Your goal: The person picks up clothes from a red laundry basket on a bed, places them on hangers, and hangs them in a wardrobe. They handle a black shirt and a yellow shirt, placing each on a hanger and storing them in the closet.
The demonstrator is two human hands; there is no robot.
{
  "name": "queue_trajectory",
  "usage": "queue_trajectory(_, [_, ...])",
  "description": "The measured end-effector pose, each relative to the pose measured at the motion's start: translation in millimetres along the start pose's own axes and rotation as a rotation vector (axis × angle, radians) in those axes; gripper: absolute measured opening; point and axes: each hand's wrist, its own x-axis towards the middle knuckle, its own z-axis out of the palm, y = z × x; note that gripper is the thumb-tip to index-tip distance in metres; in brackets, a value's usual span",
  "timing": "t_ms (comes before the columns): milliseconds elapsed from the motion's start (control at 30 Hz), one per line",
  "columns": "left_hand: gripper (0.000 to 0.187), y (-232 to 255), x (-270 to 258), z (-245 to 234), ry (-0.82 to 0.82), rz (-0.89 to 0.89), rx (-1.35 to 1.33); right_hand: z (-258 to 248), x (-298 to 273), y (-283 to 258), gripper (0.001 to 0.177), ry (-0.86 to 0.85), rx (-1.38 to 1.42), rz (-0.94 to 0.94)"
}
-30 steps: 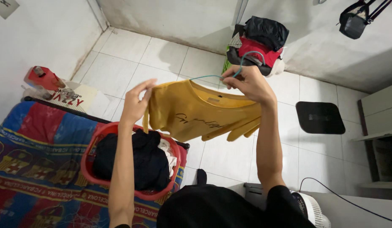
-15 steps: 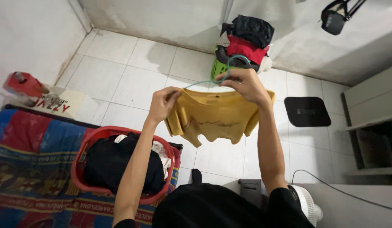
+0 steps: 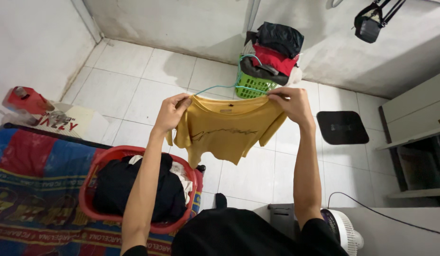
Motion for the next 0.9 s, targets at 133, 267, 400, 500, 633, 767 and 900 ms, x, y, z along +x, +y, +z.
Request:
queue_trajectory(133, [0.019,10.5,-8.1,-13.9,-0.017,0.001,0.1,7.4,4.4,-13.3,0.013,0.035,0.005,-0.078])
queue_trajectory(267, [0.019,21.1,-15.8,-22.8,-0.023,-0.046,0.096,0.9,11.6,-27.4,0.013,0.0,-0.065,-0.095])
queue_trajectory(400, [0.018,27.0,-17.6,-25.5,-0.066,0.028,0.096,4.8,20.4,-49.7,0.015,-0.102,-0.01,-0.104])
queue_trajectory(500, [0.016,22.0,-16.5,-24.4,-0.086,-0.082,0.033,7.4,18.3,-68.9,0.027,-0.171,0.037,-0.18])
queue_trajectory(633, [0.016,11.3,-11.1,-19.9,-0.124,-0.098,0.053,27.6,21.5,-80.8,0.025,-0.271,-0.036,-0.162])
queue_trajectory(767, [0.017,2.6,-6.5,-15.5,-0.061,-0.03,-0.022,38.9,18.9,-68.0,0.01,-0.223,0.042,-0.022])
queue_trajectory(900, [0.029,15.3,-2.5,-25.8,0.089,0.28,0.244,19.4,8.1,-51.4,0.008,-0.142,0.143,0.001])
